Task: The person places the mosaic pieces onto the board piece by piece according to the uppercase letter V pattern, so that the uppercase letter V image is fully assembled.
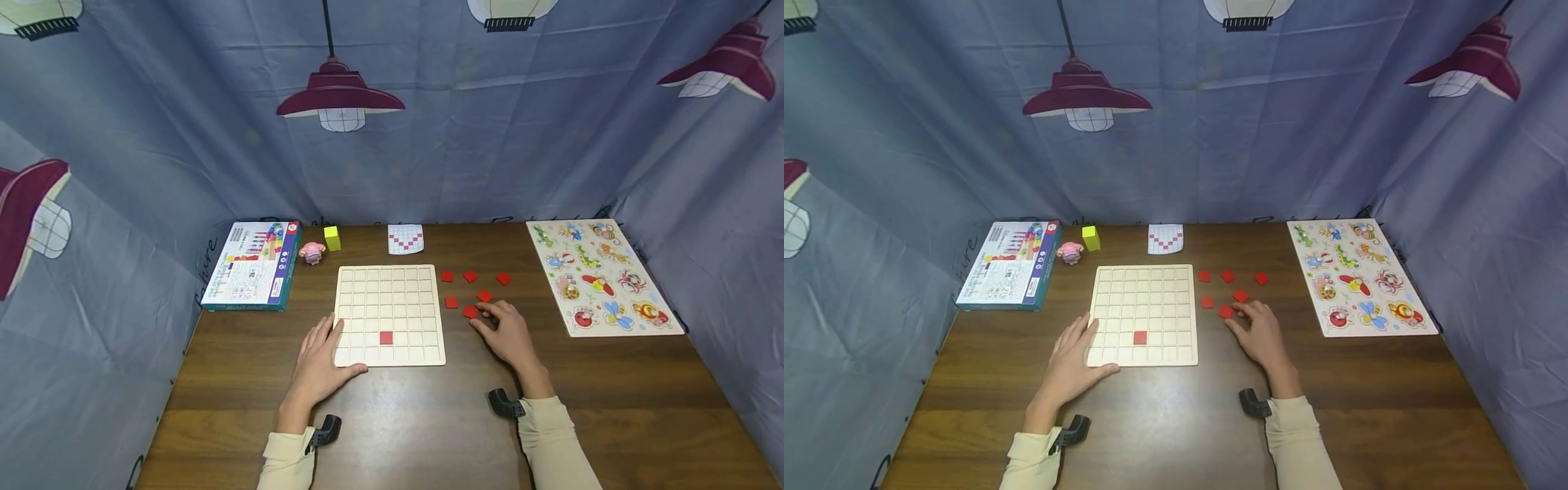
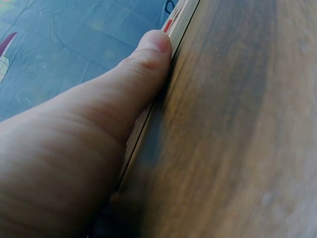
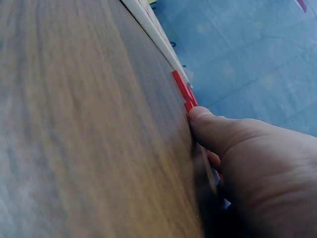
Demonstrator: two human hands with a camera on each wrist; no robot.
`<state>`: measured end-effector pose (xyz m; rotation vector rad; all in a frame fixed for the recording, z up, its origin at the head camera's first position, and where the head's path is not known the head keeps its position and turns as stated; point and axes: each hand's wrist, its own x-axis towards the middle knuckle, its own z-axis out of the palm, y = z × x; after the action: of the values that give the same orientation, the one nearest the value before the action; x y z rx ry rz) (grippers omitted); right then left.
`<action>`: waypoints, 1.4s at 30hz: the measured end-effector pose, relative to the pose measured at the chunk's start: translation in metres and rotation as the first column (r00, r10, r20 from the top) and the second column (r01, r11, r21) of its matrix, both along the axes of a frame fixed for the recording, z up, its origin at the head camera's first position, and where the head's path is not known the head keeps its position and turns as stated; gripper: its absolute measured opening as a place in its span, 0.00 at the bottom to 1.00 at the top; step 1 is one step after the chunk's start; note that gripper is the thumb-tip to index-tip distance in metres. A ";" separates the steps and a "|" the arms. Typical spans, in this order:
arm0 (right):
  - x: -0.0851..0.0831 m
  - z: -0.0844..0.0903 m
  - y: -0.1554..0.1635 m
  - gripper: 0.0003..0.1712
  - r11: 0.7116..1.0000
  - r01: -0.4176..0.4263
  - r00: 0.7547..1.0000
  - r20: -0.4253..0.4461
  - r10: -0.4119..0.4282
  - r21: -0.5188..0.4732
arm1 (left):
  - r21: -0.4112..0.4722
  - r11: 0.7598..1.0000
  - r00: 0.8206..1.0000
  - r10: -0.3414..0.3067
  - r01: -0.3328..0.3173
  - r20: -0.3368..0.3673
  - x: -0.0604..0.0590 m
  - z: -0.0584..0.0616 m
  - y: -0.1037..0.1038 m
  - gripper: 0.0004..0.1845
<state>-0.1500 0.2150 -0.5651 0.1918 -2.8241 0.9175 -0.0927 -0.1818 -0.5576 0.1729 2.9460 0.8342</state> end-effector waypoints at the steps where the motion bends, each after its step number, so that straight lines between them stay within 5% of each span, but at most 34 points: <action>1: 0.000 0.000 0.000 0.22 1.000 0.000 1.000 0.005 0.000 0.001 | 0.003 1.000 1.000 0.001 -0.001 -0.005 0.000 0.000 0.000 0.62; 24: 0.002 0.001 -0.006 0.13 0.998 -0.051 0.995 -0.085 0.054 0.033 | -0.002 1.000 1.000 -0.003 0.003 -0.008 -0.001 0.002 0.002 0.61; 34: 0.004 0.019 -0.032 0.16 0.993 -0.118 0.991 -0.060 0.117 -0.014 | -0.002 0.999 0.998 -0.039 0.039 -0.047 0.002 0.001 0.002 0.47; 42: 0.003 0.033 -0.063 0.15 0.977 -0.214 0.976 -0.045 0.212 -0.026 | -0.005 0.999 0.998 -0.046 0.046 -0.036 0.002 0.001 0.002 0.46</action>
<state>-0.1465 0.1520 -0.5325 0.5124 -2.7877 0.9847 -0.0907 -0.1802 -0.5562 0.2572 2.9640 0.8278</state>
